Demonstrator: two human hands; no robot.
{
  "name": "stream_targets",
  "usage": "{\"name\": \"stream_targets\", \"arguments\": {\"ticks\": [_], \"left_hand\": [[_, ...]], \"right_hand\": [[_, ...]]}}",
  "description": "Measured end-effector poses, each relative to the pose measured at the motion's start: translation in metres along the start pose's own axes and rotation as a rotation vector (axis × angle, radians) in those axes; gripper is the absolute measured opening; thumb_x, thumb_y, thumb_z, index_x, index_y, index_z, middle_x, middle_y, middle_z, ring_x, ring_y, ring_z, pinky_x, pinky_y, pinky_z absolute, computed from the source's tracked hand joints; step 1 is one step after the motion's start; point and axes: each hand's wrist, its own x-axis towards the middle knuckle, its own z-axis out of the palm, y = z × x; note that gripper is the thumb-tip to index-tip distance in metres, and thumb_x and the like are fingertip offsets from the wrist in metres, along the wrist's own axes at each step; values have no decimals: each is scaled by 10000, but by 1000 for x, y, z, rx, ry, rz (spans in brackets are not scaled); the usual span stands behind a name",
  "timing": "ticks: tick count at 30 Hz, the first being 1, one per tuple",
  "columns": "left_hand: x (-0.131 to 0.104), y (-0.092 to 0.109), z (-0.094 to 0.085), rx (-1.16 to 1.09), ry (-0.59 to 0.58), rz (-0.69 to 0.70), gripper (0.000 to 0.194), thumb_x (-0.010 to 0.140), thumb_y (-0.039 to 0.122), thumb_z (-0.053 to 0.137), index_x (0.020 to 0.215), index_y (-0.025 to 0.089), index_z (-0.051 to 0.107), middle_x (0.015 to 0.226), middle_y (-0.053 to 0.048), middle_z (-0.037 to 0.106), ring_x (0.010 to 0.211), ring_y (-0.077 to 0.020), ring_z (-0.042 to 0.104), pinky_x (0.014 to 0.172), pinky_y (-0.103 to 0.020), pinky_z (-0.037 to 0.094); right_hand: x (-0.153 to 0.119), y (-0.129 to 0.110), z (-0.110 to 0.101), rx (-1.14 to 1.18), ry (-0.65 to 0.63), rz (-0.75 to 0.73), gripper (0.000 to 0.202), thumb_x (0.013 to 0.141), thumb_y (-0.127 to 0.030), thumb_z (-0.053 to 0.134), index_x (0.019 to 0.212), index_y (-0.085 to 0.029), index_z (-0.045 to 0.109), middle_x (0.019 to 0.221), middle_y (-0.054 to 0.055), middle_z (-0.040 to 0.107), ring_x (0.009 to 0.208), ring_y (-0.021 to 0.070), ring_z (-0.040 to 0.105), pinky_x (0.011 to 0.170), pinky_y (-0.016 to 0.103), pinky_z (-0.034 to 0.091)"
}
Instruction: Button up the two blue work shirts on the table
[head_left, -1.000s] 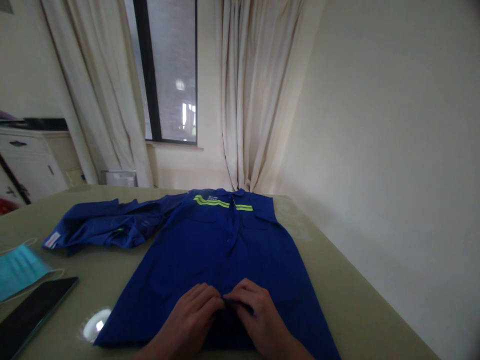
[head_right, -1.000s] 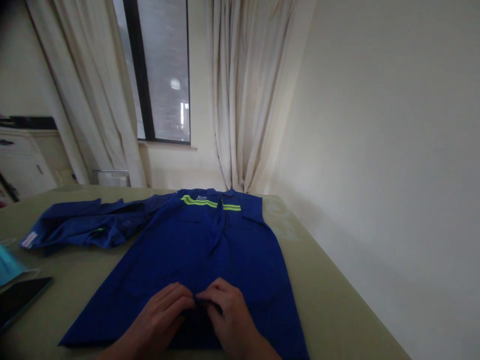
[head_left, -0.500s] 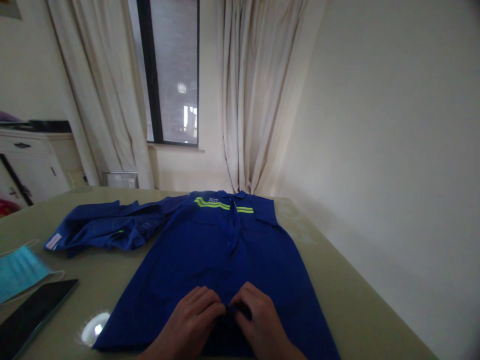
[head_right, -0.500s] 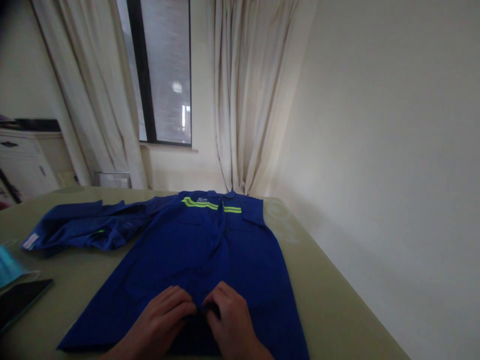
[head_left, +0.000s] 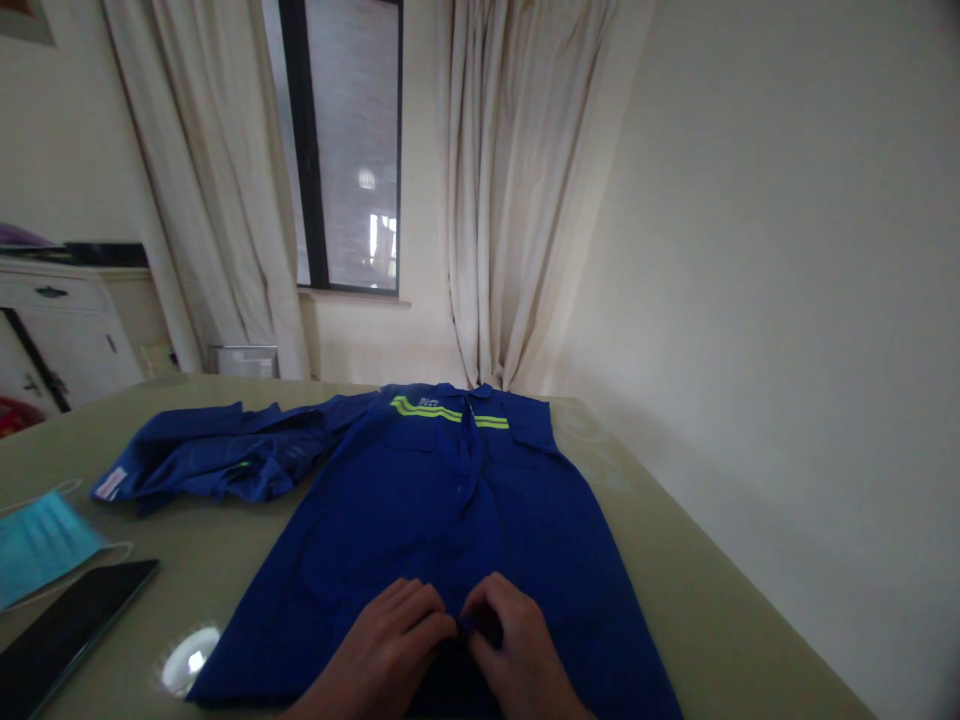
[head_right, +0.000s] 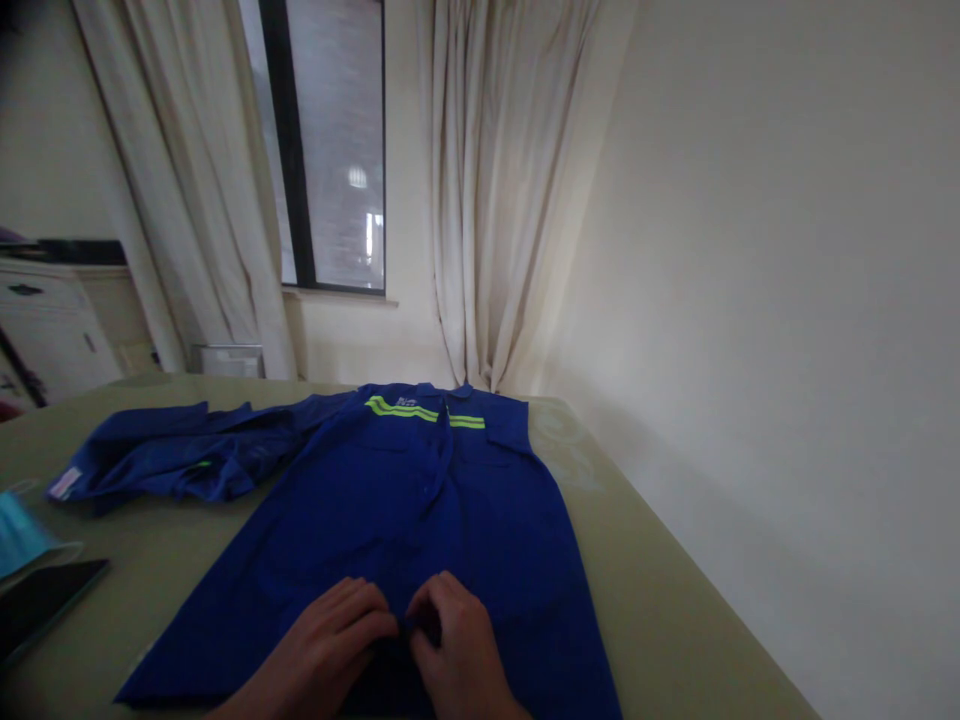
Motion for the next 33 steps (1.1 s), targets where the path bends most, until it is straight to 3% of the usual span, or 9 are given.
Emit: {"name": "stream_targets", "arguments": {"ticks": [5,12,17,24,33], "left_hand": [[-3,0,4,-3,-35,-44,413,779,-71,506,1009,262,590,897,2,656,798,-177,589,732,-273,435],[-2,1,1,-10,-40,-57,428,755,-78,511,1006,258,595,899,7,661,803,-173,592,741,-274,437],[-3,1,3,-33,-43,-76,414,771,-60,501,1012,262,601,913,5,668,812,-174,595,739,-276,443],[-6,-2,7,-59,-45,-104,406,772,-54,518,1009,265,601,939,6,672,838,-179,599,783,-292,442],[-6,-3,4,-49,-93,-110,363,796,-33,573,1007,262,588,933,7,670,834,-185,600,781,-303,426]], "right_hand": [[0,-1,2,-20,-16,65,247,677,0,598,812,-200,653,775,-15,644,729,146,582,670,234,385],[-1,-3,-2,147,-77,95,188,746,-90,595,877,-189,686,726,-24,611,685,138,551,625,224,390],[-2,-6,-6,153,-98,89,121,797,-190,622,902,-187,684,738,-19,599,692,144,543,633,236,397],[-2,-6,-5,145,-115,105,129,793,-183,634,911,-197,684,743,-26,603,694,138,542,631,230,395],[-3,-4,-7,102,-142,117,198,842,-213,631,1004,-227,744,892,10,709,839,185,628,741,259,442]]}}
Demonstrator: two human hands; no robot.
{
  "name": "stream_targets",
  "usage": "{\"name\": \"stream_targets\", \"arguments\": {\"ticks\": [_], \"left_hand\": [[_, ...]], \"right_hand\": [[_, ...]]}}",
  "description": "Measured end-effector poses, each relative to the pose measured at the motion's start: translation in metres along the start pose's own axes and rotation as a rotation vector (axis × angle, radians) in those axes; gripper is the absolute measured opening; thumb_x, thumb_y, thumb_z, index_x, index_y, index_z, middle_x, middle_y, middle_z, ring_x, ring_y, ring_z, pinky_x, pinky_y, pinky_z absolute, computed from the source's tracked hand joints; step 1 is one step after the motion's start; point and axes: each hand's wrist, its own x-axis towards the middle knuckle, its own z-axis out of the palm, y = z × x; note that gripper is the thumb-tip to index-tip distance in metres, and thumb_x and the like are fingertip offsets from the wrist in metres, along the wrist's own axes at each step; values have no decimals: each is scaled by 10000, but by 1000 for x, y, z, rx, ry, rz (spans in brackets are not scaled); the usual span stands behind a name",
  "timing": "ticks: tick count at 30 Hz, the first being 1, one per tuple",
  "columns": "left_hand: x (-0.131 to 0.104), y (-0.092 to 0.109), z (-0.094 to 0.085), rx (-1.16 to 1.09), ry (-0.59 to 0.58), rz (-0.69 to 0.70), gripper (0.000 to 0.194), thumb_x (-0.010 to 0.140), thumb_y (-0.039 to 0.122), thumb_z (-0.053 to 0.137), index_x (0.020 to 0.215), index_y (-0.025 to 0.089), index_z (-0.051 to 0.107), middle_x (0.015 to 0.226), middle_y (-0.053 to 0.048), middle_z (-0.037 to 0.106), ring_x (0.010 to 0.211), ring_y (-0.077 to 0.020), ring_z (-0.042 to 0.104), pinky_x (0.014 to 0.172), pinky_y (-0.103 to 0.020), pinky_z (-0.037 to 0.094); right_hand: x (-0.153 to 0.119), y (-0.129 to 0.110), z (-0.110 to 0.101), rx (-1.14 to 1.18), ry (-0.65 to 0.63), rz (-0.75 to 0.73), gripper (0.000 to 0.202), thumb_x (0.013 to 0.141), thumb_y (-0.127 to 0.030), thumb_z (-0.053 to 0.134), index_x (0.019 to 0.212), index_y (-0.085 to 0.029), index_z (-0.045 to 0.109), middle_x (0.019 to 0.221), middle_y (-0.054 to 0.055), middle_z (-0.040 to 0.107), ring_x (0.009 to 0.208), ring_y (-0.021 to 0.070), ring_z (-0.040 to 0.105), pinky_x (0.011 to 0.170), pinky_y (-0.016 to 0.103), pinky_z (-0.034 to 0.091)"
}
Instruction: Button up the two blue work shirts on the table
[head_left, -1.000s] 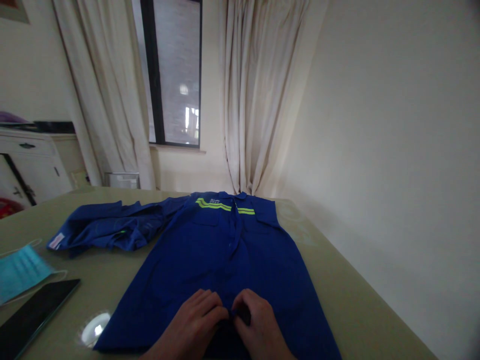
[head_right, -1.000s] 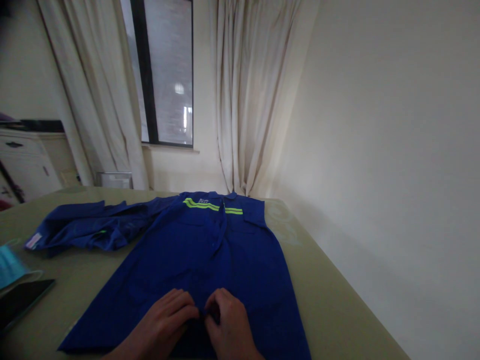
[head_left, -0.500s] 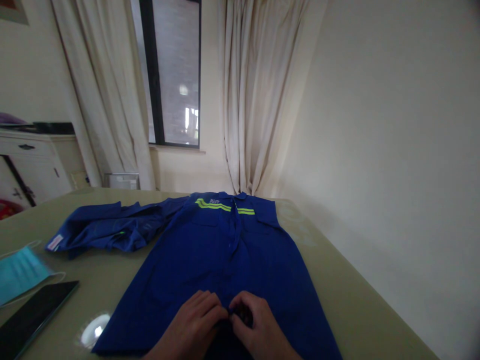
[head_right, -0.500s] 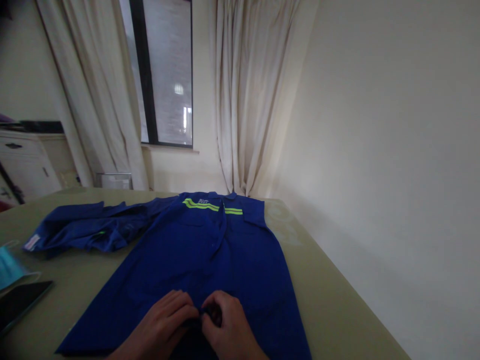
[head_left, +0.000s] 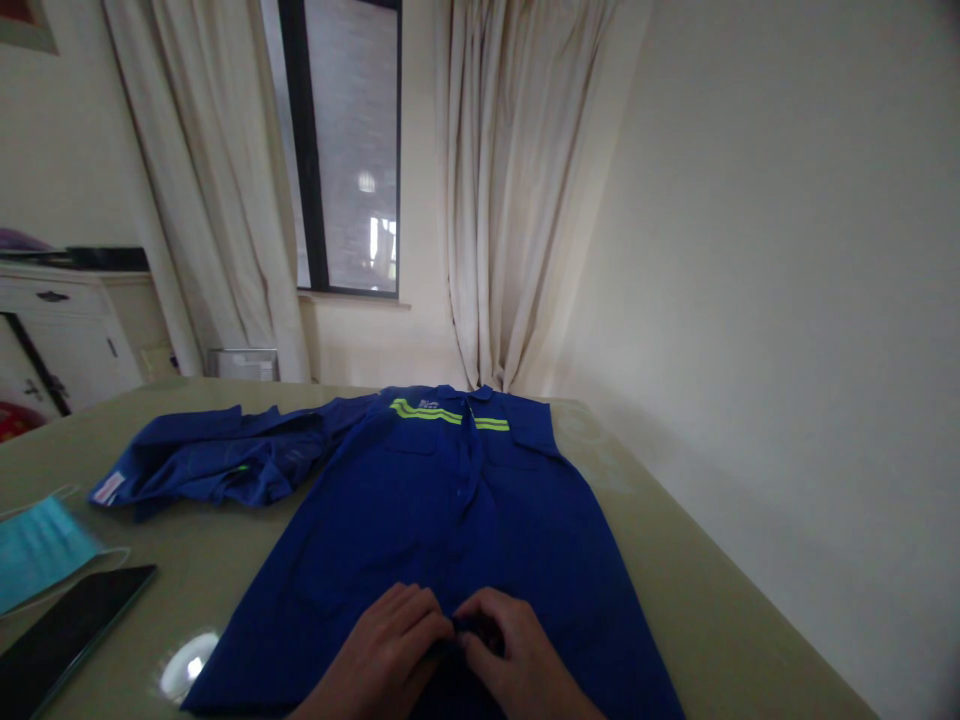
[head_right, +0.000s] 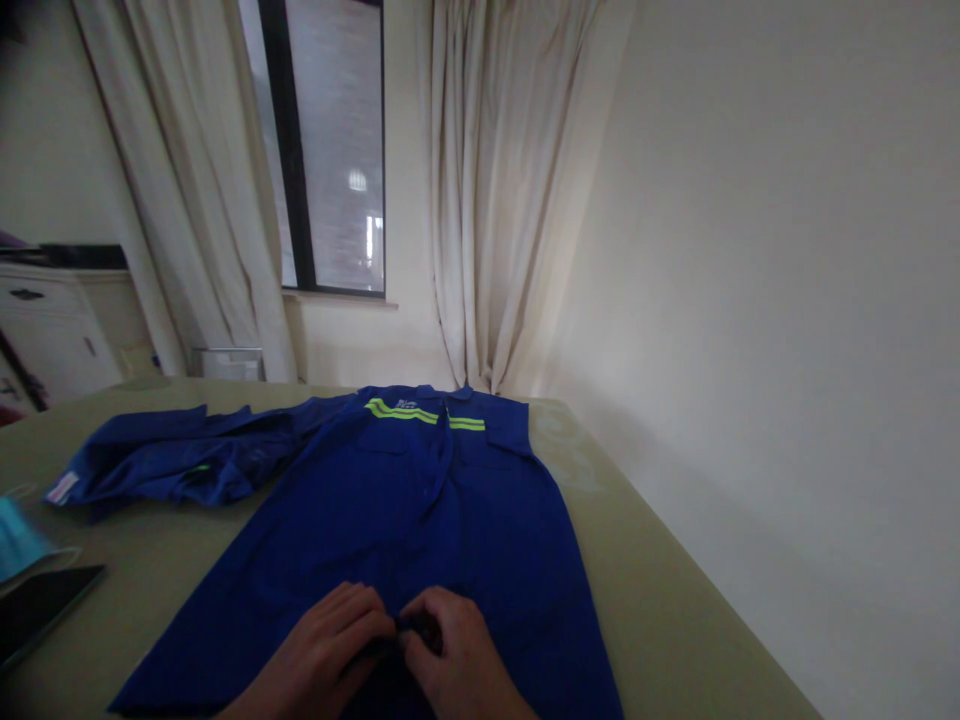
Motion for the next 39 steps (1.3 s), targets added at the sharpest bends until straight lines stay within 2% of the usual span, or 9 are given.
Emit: {"name": "stream_targets", "arguments": {"ticks": [5,13,17,22,26,31,39], "left_hand": [[0,0,0,17,-9,-1,357,794,-25,595,1003,264,586,941,7,668,850,-190,600,793,-304,429],[1,3,-3,47,-8,43,414,705,-42,603,987,261,594,904,12,666,811,-184,592,757,-301,426],[2,6,-4,-98,-41,-97,392,720,-28,594,969,272,638,937,19,676,881,-172,611,855,-299,438],[6,7,-7,-317,-121,-313,270,719,25,625,894,227,667,924,5,673,914,-169,619,809,-273,437],[6,7,-11,-305,-161,-319,197,767,92,660,897,238,683,932,5,682,923,-172,623,818,-273,430],[7,4,-10,-293,-207,-346,154,788,120,690,880,243,702,915,19,693,878,-152,641,746,-239,411],[8,-2,-5,-375,-171,-338,192,740,65,701,848,224,709,884,28,689,854,-132,658,732,-212,433]], "right_hand": [[-1,2,0,61,-1,8,208,863,-205,603,1011,-240,745,983,12,719,959,199,636,848,273,446],[-1,3,-2,73,-27,55,295,773,-132,557,982,-223,745,946,10,699,935,196,618,825,269,439],[-2,8,0,52,-31,35,329,749,-110,545,990,-223,739,965,12,702,945,195,621,838,269,444],[0,6,2,7,-18,-8,290,799,-132,571,1000,-239,750,978,20,721,963,202,641,858,281,448],[1,2,2,-57,-94,-95,281,784,-94,564,948,-222,754,969,33,710,929,188,650,825,265,446],[4,8,5,-135,-126,-110,362,744,-40,534,1009,-205,718,1041,47,679,1014,190,635,897,268,430],[6,13,6,-157,-134,-126,370,723,-27,517,998,-206,688,1026,32,665,1001,180,632,873,253,435]]}}
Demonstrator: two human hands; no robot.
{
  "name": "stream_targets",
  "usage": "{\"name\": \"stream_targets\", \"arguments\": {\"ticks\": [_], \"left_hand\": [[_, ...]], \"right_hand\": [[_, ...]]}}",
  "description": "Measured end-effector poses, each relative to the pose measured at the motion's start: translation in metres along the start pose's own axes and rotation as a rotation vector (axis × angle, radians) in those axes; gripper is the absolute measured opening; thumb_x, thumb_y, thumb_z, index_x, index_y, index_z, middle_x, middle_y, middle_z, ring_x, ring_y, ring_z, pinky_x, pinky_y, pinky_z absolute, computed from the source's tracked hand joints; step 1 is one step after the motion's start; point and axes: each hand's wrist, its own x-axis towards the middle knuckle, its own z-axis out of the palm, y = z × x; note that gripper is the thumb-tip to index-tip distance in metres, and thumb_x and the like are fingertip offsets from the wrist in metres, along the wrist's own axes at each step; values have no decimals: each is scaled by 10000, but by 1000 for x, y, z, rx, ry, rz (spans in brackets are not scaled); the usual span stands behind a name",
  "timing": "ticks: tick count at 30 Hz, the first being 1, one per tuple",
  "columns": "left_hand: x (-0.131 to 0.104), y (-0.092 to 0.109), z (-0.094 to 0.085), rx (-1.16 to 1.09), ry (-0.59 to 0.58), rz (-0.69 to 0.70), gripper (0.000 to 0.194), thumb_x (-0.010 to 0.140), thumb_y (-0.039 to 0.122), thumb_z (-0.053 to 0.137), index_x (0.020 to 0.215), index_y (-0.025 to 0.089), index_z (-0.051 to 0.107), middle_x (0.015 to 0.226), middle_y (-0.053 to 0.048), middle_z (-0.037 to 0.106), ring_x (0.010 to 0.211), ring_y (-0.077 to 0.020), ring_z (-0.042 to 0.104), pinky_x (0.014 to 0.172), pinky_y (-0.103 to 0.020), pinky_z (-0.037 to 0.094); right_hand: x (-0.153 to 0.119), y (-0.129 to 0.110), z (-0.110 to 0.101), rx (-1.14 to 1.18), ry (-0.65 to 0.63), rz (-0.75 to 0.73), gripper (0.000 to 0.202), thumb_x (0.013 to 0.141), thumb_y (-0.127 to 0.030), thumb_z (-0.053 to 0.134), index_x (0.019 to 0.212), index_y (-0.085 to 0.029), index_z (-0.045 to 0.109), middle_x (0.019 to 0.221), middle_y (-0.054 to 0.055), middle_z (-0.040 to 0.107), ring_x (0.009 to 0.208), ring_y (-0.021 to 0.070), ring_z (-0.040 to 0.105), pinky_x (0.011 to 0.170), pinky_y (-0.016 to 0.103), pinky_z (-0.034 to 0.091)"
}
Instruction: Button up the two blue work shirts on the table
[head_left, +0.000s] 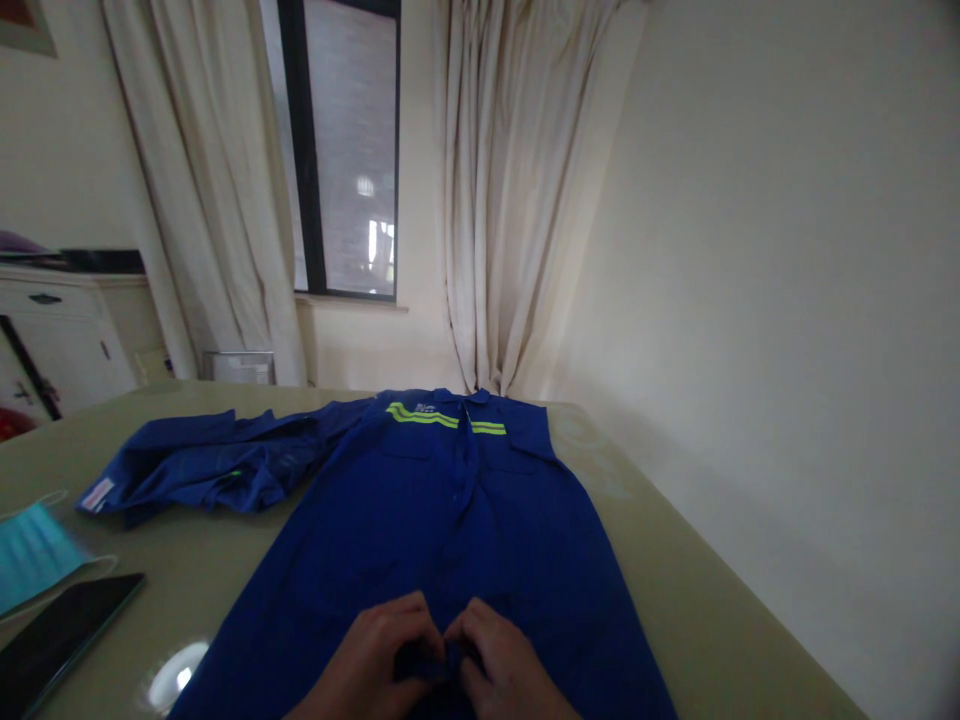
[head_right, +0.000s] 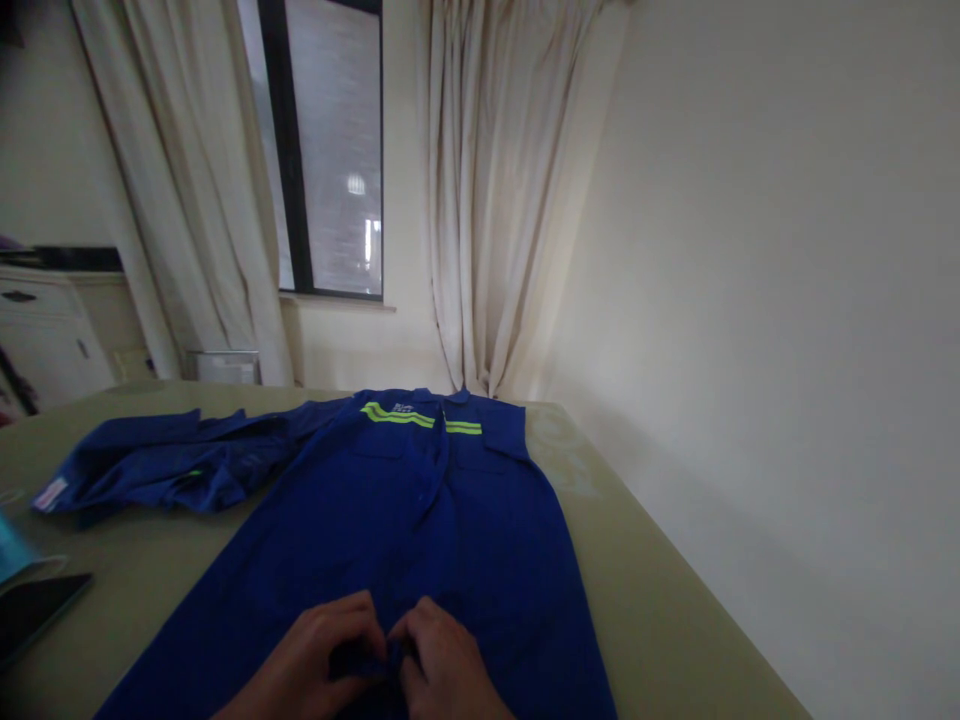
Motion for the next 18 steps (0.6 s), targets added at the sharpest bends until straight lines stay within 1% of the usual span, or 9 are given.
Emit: {"name": "stream_targets", "arguments": {"ticks": [2,6,9,11,13,16,18], "left_hand": [[-2,1,0,39,-6,27,186,755,71,701,858,226,700,907,21,695,873,-139,658,740,-216,440],[-4,3,-1,194,-24,94,206,749,80,744,866,241,694,936,12,708,895,-164,651,760,-242,438],[-4,0,0,250,-27,143,217,741,88,775,858,249,689,930,15,710,880,-165,649,747,-245,432],[-3,-4,3,227,-8,164,239,736,72,770,865,255,684,935,20,705,886,-161,646,745,-237,435],[-2,-7,7,171,39,160,265,721,38,747,863,252,678,933,22,694,888,-158,641,754,-234,441],[-2,-7,11,45,104,102,231,734,31,714,845,228,664,903,13,673,867,-152,634,756,-235,450],[-2,-3,11,-38,127,61,195,753,64,715,859,218,659,884,9,659,847,-149,629,749,-237,456]], "right_hand": [[0,-3,-1,2,-4,2,361,736,-33,514,993,-211,694,1027,33,665,1001,180,635,872,250,437],[0,-6,0,-21,6,1,367,744,-24,509,993,-205,708,1022,44,671,986,188,645,869,255,445],[1,-5,2,-17,18,12,387,735,-5,504,998,-202,708,1026,47,679,970,189,652,858,257,447],[1,-3,3,8,26,25,395,728,1,503,997,-205,705,1028,42,684,973,188,651,863,259,446],[1,-2,2,57,59,39,367,757,-17,505,1001,-209,700,1031,38,685,996,188,642,889,267,442],[0,-4,-1,158,107,33,275,825,-83,517,991,-209,697,1007,33,684,997,187,633,904,277,442],[0,-6,-2,204,102,5,228,839,-112,533,960,-200,704,967,32,683,950,183,637,855,269,450]]}}
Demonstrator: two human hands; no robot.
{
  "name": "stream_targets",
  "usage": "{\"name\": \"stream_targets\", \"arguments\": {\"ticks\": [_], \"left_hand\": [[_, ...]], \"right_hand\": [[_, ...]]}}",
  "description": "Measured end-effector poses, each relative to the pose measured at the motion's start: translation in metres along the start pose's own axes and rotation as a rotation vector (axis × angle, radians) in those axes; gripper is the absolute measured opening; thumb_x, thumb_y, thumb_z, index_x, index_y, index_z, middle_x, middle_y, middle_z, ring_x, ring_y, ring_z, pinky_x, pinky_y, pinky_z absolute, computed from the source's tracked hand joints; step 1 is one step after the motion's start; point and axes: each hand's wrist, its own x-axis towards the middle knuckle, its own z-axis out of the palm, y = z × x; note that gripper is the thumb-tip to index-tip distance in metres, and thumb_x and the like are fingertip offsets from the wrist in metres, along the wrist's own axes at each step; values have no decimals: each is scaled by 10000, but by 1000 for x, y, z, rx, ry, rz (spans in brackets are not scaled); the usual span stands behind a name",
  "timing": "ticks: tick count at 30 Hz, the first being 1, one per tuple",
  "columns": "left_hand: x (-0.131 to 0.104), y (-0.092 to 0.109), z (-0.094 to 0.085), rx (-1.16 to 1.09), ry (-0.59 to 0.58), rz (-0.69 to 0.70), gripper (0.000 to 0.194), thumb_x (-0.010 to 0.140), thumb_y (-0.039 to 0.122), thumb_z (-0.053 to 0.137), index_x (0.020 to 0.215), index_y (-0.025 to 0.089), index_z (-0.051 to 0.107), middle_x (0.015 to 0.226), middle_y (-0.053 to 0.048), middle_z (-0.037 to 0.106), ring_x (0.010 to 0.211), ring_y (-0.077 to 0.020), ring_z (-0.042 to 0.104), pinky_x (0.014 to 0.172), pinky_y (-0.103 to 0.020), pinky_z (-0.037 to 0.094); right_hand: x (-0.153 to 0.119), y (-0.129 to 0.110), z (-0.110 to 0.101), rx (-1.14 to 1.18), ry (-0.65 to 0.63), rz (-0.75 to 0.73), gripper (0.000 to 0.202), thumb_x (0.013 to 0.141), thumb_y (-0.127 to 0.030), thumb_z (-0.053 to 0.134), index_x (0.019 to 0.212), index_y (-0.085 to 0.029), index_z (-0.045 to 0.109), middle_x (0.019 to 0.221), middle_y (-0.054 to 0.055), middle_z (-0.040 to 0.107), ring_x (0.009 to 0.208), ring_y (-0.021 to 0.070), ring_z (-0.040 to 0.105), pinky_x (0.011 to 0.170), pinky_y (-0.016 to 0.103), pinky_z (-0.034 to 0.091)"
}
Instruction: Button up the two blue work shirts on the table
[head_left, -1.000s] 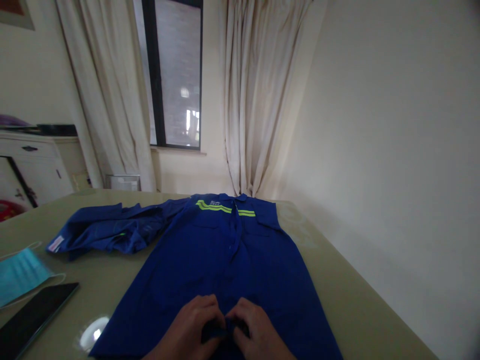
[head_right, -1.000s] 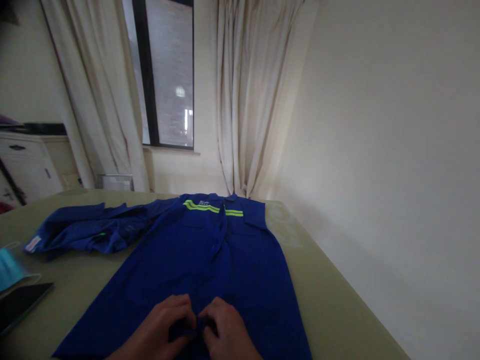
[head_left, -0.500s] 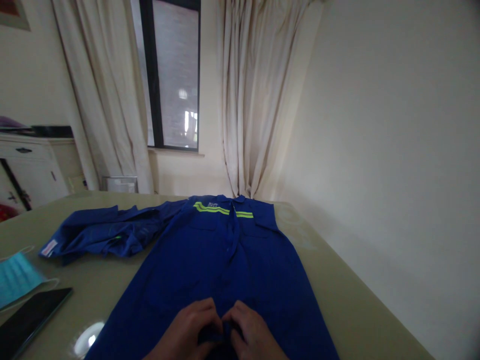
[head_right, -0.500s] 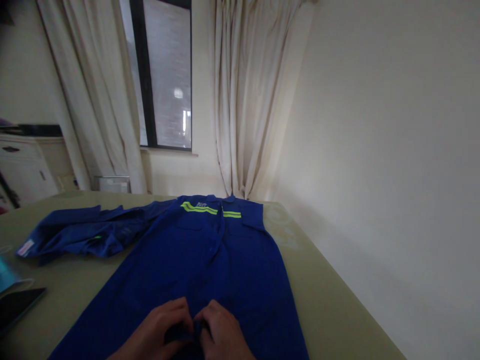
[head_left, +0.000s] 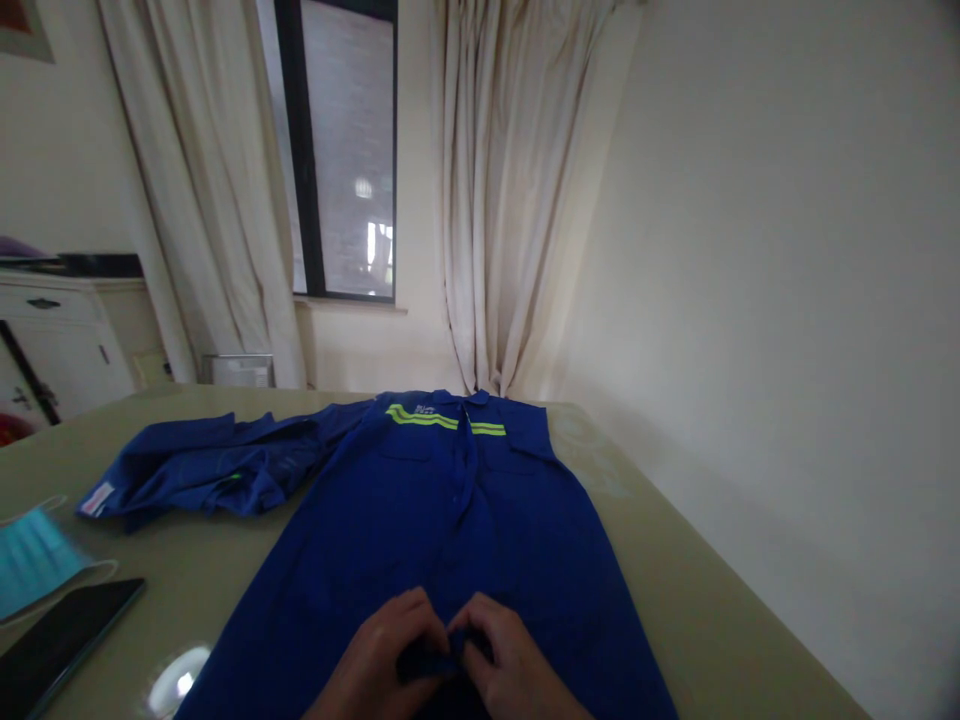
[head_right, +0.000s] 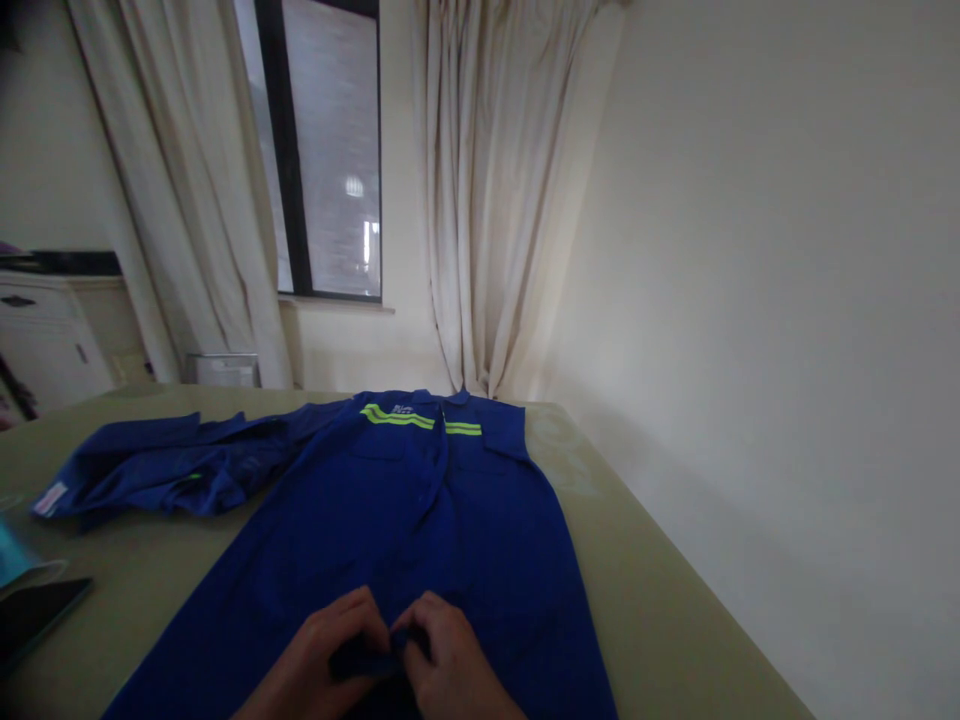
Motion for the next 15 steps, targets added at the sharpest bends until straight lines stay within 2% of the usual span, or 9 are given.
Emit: {"name": "stream_targets", "arguments": {"ticks": [4,6,9,12,15], "left_hand": [[3,9,-4,-139,23,-25,239,766,123,722,975,235,691,975,-14,653,919,-171,627,805,-262,481],[5,10,-7,-170,40,-54,172,762,155,739,911,230,694,982,-16,668,949,-186,625,857,-289,481],[9,9,-10,-131,65,-169,124,744,223,773,785,220,656,864,9,696,889,-192,620,887,-318,462],[10,10,-13,-114,60,-296,126,765,297,751,772,216,653,816,15,702,845,-192,610,819,-300,449],[10,12,-17,-158,20,-349,142,784,341,723,789,209,672,834,11,704,864,-197,609,792,-290,434]], "right_hand": [[1,-1,0,22,1,-10,153,878,-193,571,929,-188,716,930,37,674,899,183,627,795,269,446],[2,0,-1,48,12,2,144,901,-246,588,924,-192,720,912,31,672,893,184,622,801,273,447],[0,-2,-4,70,-8,23,217,948,-379,590,936,-207,723,936,27,659,923,193,605,834,287,445],[-2,-2,-5,82,-63,9,378,854,-573,707,974,-214,719,994,32,643,955,217,587,860,306,440],[-3,1,-2,92,-17,63,401,781,-540,791,1011,-219,719,1057,37,643,1024,238,578,908,313,424]]}}
